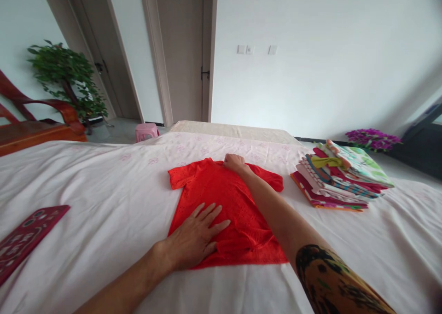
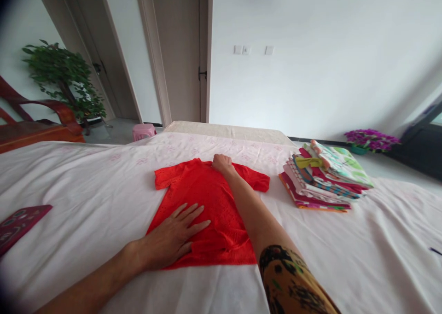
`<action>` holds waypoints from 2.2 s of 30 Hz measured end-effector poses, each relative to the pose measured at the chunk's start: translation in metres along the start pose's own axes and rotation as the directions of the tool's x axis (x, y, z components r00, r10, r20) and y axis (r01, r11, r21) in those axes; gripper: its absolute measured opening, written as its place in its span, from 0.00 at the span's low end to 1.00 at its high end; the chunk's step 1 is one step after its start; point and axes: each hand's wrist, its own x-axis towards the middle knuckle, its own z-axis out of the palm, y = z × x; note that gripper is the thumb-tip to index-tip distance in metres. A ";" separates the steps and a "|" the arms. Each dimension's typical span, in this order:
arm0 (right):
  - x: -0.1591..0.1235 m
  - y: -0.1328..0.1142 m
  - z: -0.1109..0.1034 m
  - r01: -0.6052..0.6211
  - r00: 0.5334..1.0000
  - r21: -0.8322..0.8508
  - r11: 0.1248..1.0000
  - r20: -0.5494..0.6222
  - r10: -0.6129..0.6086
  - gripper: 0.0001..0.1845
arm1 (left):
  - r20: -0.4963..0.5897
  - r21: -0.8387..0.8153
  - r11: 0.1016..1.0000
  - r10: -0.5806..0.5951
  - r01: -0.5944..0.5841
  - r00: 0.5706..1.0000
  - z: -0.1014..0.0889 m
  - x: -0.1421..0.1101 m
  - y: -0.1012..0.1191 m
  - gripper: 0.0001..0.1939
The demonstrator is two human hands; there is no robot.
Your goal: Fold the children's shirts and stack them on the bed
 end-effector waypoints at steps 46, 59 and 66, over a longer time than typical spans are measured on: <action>-0.159 0.043 0.046 0.387 0.906 -0.068 0.920 -0.158 -0.393 0.35 | -0.154 -0.123 0.869 -0.495 0.480 0.855 0.013 0.134 -0.143 0.30; -0.158 0.044 0.047 0.380 0.911 -0.049 0.924 -0.156 -0.382 0.35 | -0.107 0.012 0.663 -0.743 0.748 0.661 0.001 0.056 -0.212 0.33; -0.161 0.042 0.042 0.361 0.923 0.000 0.932 -0.142 -0.358 0.34 | -0.203 -0.074 0.316 -0.933 0.946 0.296 -0.010 0.024 -0.205 0.36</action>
